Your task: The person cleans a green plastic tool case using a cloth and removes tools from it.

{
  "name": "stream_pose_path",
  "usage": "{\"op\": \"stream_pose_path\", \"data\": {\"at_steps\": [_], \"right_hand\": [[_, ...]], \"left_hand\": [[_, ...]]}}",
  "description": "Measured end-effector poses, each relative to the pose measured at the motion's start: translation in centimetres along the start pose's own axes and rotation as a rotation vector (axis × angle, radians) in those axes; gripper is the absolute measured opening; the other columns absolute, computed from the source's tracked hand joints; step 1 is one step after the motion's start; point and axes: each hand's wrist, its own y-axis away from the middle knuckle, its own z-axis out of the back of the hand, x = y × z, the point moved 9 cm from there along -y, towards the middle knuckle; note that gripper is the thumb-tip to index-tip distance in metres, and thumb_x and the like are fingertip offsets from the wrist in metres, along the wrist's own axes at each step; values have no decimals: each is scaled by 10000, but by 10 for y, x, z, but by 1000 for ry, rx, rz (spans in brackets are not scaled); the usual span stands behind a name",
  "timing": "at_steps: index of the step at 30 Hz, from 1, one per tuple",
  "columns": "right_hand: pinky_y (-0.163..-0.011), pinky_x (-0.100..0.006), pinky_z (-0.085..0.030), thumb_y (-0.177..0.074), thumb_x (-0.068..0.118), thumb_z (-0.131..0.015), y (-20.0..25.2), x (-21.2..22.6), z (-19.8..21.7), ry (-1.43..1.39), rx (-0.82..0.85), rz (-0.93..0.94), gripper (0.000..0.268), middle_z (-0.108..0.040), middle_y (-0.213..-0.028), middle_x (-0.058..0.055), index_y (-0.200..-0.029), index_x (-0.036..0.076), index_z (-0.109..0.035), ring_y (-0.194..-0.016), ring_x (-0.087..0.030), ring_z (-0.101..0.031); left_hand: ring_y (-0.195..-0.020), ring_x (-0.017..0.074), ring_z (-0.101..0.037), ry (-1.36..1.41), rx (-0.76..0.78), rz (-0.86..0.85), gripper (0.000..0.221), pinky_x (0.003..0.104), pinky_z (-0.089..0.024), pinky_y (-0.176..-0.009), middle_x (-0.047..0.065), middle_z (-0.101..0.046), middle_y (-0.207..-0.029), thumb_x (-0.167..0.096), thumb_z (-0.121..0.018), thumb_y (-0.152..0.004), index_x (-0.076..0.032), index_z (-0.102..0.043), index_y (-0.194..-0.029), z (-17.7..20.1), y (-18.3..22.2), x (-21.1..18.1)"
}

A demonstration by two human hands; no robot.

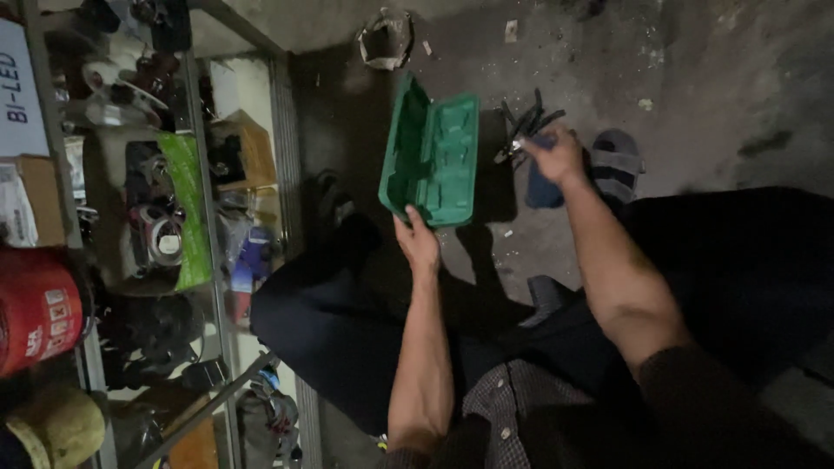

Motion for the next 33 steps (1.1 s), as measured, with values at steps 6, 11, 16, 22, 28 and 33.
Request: {"op": "stream_pose_path", "data": {"at_steps": [6,11,16,22,28,33], "right_hand": [[-861,-452,-559,-784,169,-726,17,117,67,-1002,40,-222,692,-584,-1214,-131,-1390,129,-395,-1084,-281,-617],[-952,-468,-505,-853,205,-766,73,244,70,-256,98,526,612,-573,-1252,-224,-1360,42,-463,-1150,-362,-587],[-922,-518,-547,-898,236,-715,160,292,27,411,176,592,431,-661,-1172,-273,-1228,-34,-653,-1069,-444,-659],[-878,-517,-543,-821,267,-742,201,305,41,344,248,679,383,-677,-1080,-261,-1090,-6,-744,-999,-459,-654],[-875,-512,-545,-852,245,-719,215,331,91,311,-28,913,360,-676,-1044,-220,-1121,8,-745,-991,-439,-659],[-867,-506,-544,-849,270,-718,235,352,96,388,15,1004,389,-680,-1084,-207,-1131,2,-727,-999,-423,-669]], "left_hand": [[-1191,293,-632,-78,32,-160,507,384,-484,-1006,185,-642,-1343,-207,-500,-1041,-17,-437,-1507,0,1,-50],[-1177,277,-627,32,39,-107,493,379,-483,-1001,173,-642,-1338,-282,-460,-1076,-12,-465,-1489,-7,3,-69],[-1202,275,-586,290,7,-82,559,383,-460,-1044,177,-610,-1379,-402,-406,-1119,27,-476,-1470,-13,-2,-76],[-1225,288,-577,365,-168,-220,596,397,-432,-1073,192,-586,-1406,-429,-399,-1120,50,-445,-1472,1,-2,-94],[-1195,290,-608,285,-38,-415,544,395,-459,-1053,218,-623,-1345,-379,-407,-1132,65,-480,-1437,-3,16,-166],[-1074,280,-661,205,-47,-349,480,379,-514,-955,168,-693,-1207,-362,-440,-1119,37,-533,-1368,8,14,-175]]}}
